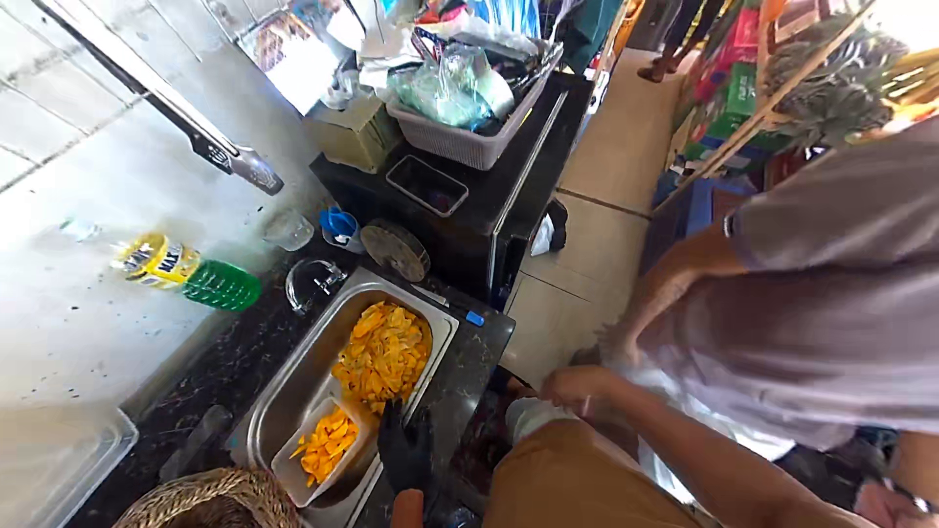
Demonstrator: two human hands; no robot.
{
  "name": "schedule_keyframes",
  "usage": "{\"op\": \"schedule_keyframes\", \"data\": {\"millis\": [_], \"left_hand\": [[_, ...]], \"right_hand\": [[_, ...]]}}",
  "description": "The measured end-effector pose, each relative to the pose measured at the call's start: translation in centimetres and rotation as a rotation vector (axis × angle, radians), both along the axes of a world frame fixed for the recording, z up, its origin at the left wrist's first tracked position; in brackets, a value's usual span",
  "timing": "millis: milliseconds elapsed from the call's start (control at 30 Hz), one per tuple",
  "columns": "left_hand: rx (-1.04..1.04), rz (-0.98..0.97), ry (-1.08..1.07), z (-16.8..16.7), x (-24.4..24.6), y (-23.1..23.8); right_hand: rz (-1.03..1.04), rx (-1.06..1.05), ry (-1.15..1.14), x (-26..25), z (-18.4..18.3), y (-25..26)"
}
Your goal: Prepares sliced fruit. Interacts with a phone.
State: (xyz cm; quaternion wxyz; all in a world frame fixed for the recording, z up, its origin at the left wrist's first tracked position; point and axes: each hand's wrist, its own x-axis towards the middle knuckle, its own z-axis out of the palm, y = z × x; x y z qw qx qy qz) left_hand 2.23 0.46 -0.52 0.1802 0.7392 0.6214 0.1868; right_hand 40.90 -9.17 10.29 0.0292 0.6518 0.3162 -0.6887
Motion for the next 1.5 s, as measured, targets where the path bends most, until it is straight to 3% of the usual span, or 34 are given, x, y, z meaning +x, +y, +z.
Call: {"op": "schedule_keyframes", "data": {"millis": [100, 200, 267, 367, 533, 733, 900, 1300, 1500], "left_hand": [[-0.01, 0.01, -0.025, -0.3, 0.2, 0.0], [-0.019, 0.019, -0.016, -0.5, 0.2, -0.1], [-0.046, 0.011, 0.023, -0.3, 0.2, 0.2], [-0.11, 0.034, 0.016, -0.5, 0.1, 0.3], [-0.185, 0.166, -0.086, -0.7, 0.4, 1.4], [-0.24, 0.331, -0.14, 0.4, 1.8, 2.9], [-0.252, 0.383, -0.139, 0.3, 2.1, 3.3], [-0.329, 0.466, -0.236, -0.1, 1.6, 3.8], [-0.36, 0.56, -0.405, 1.0, 2.3, 4.1]], "right_hand": [[0.063, 0.507, 0.152, 1.3, 11.3, 5.6], [-0.049, 1.057, 0.218, 3.9, 18.9, 10.6], [-0.098, 1.281, 0.076, 6.0, 21.0, 14.4], [-0.012, 1.453, -0.271, 8.3, 20.8, 19.8], [0.298, 1.495, -0.406, 8.7, 17.9, 25.9], [0.513, 1.486, -0.466, 8.9, 16.7, 28.6], [0.357, 1.466, -0.337, 9.4, 17.7, 29.0], [0.44, 1.327, -0.336, 9.0, 18.7, 31.9], [0.29, 1.376, -0.302, 8.8, 17.3, 31.7]]}}
